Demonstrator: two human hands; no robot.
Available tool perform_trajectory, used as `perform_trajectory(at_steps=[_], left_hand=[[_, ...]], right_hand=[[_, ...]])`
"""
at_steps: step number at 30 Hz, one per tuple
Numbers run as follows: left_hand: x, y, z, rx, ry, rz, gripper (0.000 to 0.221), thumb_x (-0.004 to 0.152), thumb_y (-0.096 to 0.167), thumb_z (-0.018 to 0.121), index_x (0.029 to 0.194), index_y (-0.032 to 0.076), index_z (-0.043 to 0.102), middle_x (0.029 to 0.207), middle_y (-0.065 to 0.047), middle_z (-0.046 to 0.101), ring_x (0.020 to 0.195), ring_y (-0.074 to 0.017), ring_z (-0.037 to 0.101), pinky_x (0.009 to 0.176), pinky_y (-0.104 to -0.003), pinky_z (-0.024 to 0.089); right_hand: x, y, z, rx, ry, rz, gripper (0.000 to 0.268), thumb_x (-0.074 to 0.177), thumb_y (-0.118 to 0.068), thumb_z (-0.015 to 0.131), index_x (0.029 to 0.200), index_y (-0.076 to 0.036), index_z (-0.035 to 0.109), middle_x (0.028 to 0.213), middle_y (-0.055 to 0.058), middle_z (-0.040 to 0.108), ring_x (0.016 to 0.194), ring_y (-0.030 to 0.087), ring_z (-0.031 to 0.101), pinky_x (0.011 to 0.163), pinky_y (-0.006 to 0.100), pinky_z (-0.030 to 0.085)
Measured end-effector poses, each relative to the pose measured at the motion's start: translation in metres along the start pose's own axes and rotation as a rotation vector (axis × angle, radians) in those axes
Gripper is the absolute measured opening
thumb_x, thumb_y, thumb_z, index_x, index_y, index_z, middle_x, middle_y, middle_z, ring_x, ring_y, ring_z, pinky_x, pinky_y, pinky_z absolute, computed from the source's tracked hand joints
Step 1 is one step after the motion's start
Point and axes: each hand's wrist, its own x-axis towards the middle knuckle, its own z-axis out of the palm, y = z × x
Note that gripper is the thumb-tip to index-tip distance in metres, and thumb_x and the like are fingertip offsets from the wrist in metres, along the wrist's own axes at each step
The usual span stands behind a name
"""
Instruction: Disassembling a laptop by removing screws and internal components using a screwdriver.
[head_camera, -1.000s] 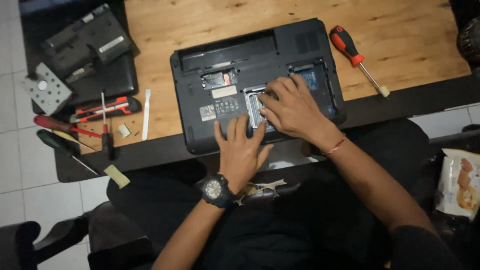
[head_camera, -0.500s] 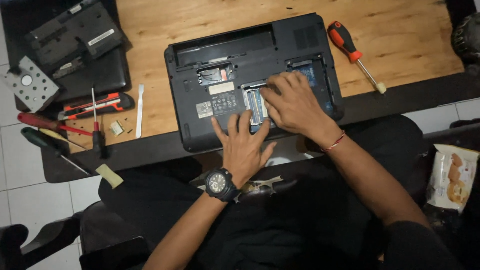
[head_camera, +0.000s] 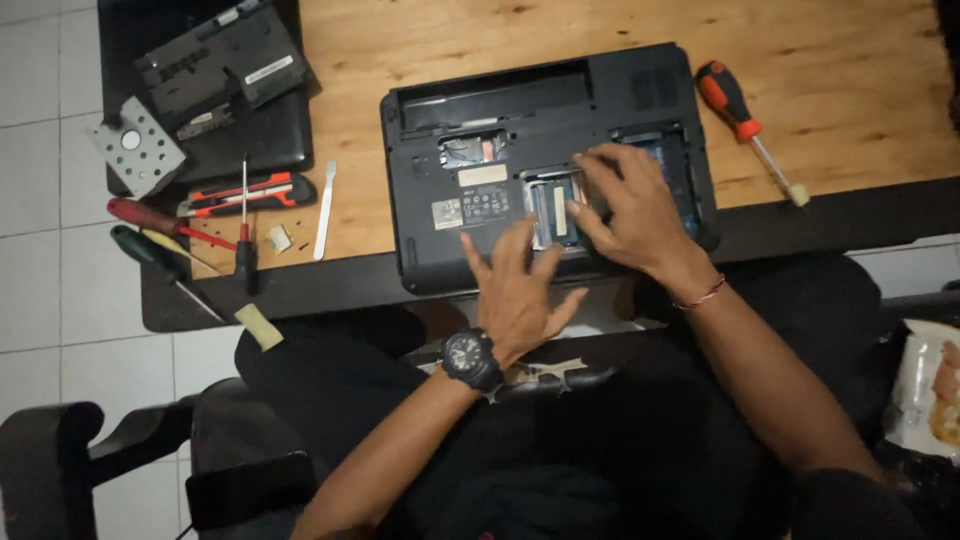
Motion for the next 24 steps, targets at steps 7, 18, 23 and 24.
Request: perform_trajectory(at_steps=[7, 18, 23, 24], left_hand=[[0.035, 0.029, 0.003, 0.229, 0.013, -0.159, 0.084, 0.085, 0.055, 0.093, 0.153, 0.013, 0.065, 0.151, -0.022, 0.061, 0.139, -0.0439, 0.057, 0.117, -0.09, 0.016], [0.04, 0.023, 0.029, 0.209, 0.105, -0.221, 0.043, 0.095, 0.041, 0.083, 0.132, 0.019, 0.081, 0.132, -0.002, 0.077, 0.132, -0.0325, 0.062, 0.114, -0.079, 0.027], [0.046, 0.011, 0.021, 0.224, 0.029, -0.085, 0.033, 0.101, 0.044, 0.08, 0.122, 0.018, 0.083, 0.118, -0.001, 0.081, 0.125, -0.0276, 0.067, 0.112, -0.072, 0.033], [0.048, 0.007, 0.02, 0.215, 0.006, -0.051, 0.031, 0.099, 0.044, 0.083, 0.115, 0.018, 0.086, 0.11, -0.001, 0.082, 0.118, -0.0254, 0.071, 0.112, -0.07, 0.038]], right_hand=[[-0.005, 0.005, -0.001, 0.107, 0.01, -0.028, 0.028, 0.115, -0.027, 0.071, 0.127, -0.005, 0.084, 0.143, 0.023, 0.068, 0.138, 0.047, 0.061, 0.12, 0.055, 0.044], [-0.021, 0.015, 0.015, 0.186, -0.094, 0.026, 0.04, 0.104, -0.015, 0.08, 0.141, 0.001, 0.077, 0.169, 0.032, 0.049, 0.159, 0.057, 0.038, 0.132, 0.067, 0.027], [-0.018, 0.021, 0.018, 0.178, -0.085, 0.0, 0.041, 0.099, -0.015, 0.08, 0.136, 0.002, 0.077, 0.163, 0.04, 0.05, 0.152, 0.064, 0.044, 0.128, 0.071, 0.032], [-0.02, 0.022, 0.021, 0.166, -0.071, -0.013, 0.042, 0.099, -0.017, 0.081, 0.136, 0.001, 0.078, 0.164, 0.04, 0.05, 0.152, 0.064, 0.045, 0.128, 0.07, 0.032]])
